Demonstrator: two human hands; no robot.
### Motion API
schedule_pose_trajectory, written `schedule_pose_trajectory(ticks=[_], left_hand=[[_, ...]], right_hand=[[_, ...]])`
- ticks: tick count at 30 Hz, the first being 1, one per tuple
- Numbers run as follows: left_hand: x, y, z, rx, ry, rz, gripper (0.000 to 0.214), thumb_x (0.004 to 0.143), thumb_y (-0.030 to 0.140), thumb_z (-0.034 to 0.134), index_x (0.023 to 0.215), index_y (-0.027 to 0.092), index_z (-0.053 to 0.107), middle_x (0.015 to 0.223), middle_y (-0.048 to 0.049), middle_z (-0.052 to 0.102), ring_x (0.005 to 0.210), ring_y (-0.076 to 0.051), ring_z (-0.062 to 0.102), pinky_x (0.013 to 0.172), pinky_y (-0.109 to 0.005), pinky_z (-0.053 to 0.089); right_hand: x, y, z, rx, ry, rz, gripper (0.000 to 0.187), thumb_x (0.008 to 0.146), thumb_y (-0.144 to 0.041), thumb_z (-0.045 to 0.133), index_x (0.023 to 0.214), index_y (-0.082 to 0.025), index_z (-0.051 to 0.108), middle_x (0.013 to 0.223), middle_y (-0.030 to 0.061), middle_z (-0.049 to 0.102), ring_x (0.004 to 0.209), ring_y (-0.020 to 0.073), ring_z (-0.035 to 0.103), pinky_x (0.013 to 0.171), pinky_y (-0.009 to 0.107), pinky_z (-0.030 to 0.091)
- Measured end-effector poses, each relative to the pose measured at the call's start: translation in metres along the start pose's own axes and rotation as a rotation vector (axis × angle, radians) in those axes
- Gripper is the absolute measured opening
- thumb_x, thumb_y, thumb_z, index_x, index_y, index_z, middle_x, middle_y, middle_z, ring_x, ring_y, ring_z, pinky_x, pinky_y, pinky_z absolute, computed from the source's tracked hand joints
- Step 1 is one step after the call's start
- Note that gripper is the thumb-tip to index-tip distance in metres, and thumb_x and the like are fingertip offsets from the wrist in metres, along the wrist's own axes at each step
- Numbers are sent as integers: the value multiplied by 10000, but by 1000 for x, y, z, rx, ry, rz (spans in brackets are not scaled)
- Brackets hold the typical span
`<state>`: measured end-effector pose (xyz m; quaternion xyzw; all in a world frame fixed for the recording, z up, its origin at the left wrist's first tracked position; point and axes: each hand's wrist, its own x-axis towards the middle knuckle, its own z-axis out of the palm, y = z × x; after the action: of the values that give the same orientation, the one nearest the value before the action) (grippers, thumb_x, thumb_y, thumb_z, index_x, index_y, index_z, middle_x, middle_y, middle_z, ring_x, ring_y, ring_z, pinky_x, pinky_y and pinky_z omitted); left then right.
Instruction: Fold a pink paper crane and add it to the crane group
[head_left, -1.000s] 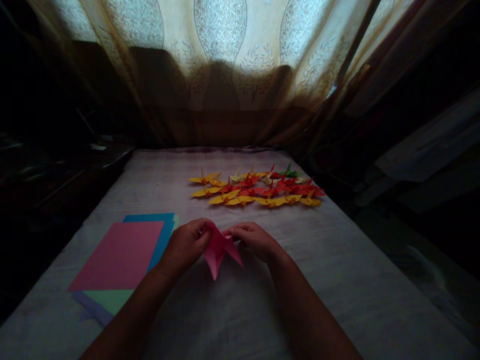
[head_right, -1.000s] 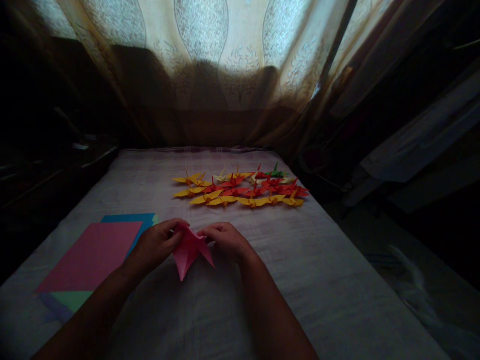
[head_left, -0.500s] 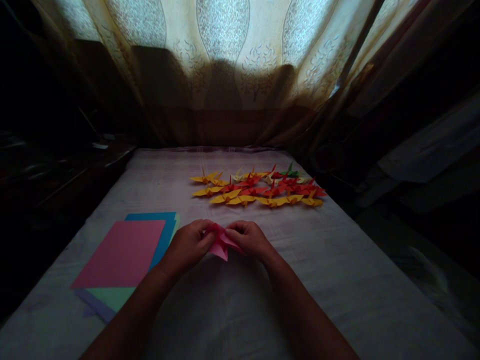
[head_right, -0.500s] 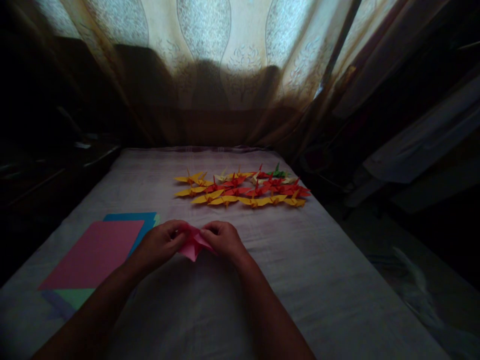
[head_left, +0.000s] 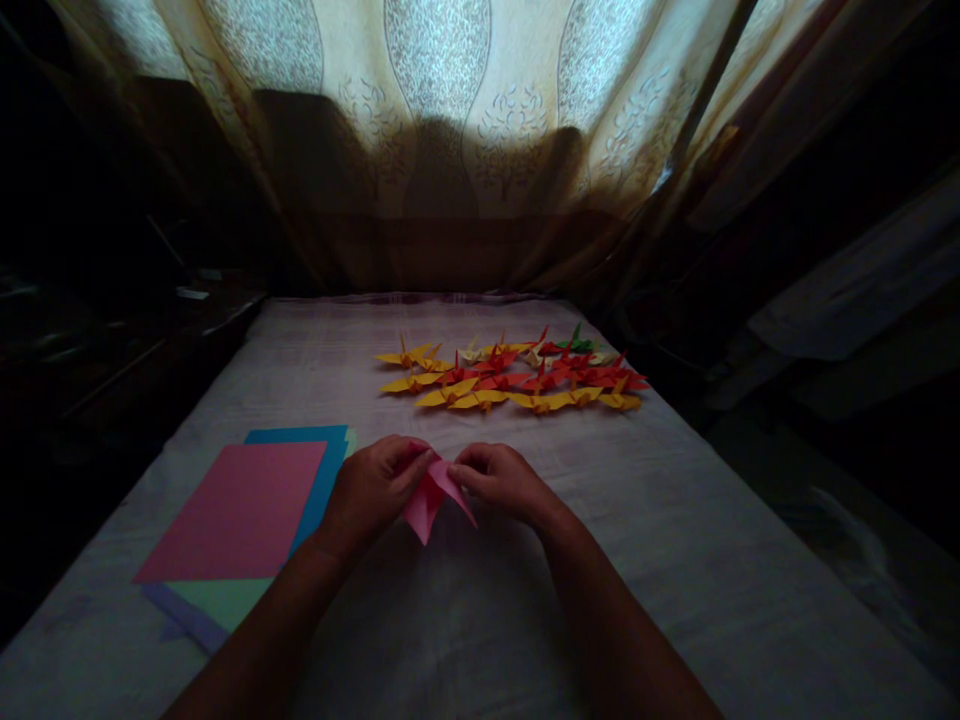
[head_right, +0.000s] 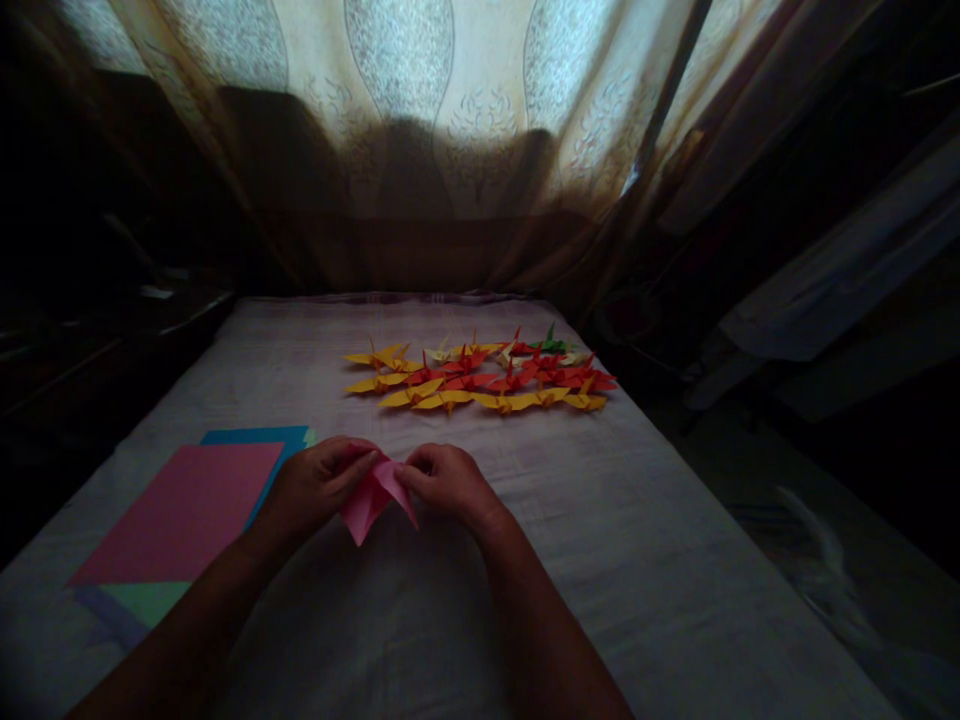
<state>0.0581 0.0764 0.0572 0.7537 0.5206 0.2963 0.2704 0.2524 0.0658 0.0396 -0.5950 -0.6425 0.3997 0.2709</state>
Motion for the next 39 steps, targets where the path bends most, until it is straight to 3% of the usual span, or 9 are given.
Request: schedule_pose_trajectory(ticks=[5,11,17,20,23,30,39], left_hand=[[-3,2,2,-31,3,31,258,898,391,518,863,233,719,815,16,745,741,-155,686,651,-218,476],[-5,1,8,-18,109,142,271,916,384,506,868,214,713,800,1,739,690,-140,669,627,-203,470],[-4,-4,18,-94,143,125,276,906,405,516,897,210,712,802,-6,739,677,-143,669,606,-199,482],[-5,-4,18,-62,132,137,269,900,405,519,907,212,706,781,-6,734,654,-143,660,592,-199,475],[-4,-4,17,-47,100,148,268,913,393,499,930,215,698,793,-8,734,666,-142,661,612,-202,477],[-2,-4,17,-86,-6,142,260,930,384,463,964,225,666,840,0,733,718,-145,681,665,-214,495],[7,-6,4,-229,-14,-34,410,857,518,488,1059,199,646,1016,-60,730,886,-217,695,761,-309,554]], right_hand=[[-1,-9,2,-65,62,-30,174,812,-288,601,713,-190,705,649,-17,661,615,110,557,562,206,354],[-6,-18,-2,-127,98,-54,165,820,-230,580,713,-192,699,643,-24,647,621,106,544,580,207,334],[-3,-15,-2,-182,110,-43,188,826,-231,576,668,-182,664,611,-29,611,592,101,511,561,217,311],[-2,-11,0,-148,181,-63,111,814,-247,598,809,-195,696,716,-17,668,616,103,551,593,216,361],[0,-7,2,-63,208,-112,261,793,-246,626,1042,-222,699,874,7,719,664,114,606,655,230,435],[5,1,8,61,175,-141,174,801,-226,588,834,-237,759,807,0,752,761,157,672,677,238,477],[15,17,8,165,281,32,185,735,-248,574,749,-208,754,699,-2,723,672,156,649,612,231,454]])
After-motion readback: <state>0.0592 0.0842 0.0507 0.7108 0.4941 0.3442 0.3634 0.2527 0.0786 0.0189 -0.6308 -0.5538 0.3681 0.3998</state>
